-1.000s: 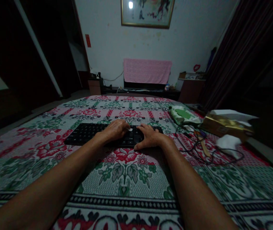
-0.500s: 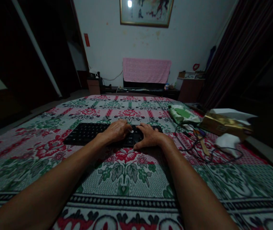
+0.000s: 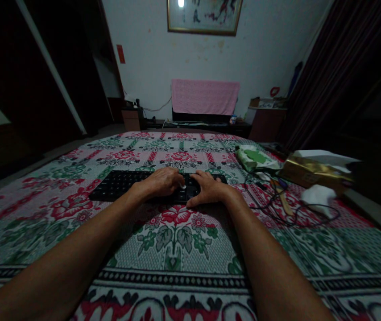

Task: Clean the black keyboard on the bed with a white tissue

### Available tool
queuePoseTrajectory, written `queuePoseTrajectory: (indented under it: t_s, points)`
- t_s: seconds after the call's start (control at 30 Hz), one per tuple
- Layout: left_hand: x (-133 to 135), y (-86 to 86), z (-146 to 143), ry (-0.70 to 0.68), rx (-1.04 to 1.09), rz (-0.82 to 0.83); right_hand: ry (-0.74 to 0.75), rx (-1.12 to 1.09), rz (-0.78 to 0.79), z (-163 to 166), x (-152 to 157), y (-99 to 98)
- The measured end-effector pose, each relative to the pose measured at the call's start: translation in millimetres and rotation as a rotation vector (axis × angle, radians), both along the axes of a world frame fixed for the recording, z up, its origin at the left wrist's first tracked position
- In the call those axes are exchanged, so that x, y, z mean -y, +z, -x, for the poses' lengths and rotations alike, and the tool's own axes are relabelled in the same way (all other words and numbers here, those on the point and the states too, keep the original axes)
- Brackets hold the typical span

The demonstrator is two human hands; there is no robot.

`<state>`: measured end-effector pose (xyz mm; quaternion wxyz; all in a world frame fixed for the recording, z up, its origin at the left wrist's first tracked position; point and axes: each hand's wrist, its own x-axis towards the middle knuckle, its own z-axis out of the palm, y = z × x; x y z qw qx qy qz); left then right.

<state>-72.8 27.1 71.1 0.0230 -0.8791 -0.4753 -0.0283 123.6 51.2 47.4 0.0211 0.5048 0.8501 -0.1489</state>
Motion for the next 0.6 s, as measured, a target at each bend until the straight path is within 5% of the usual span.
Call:
queuePoseTrajectory:
  t_s: [0.27, 0.6]
  points:
    - [6, 5.8, 3, 0.036, -0.065, 0.033, -0.027, -0.006, -0.006, 2, 3, 1.0]
    - [20, -6.3, 35, 0.202, 0.016, -0.003, -0.029, -0.073, -0.054, 2, 4, -0.1]
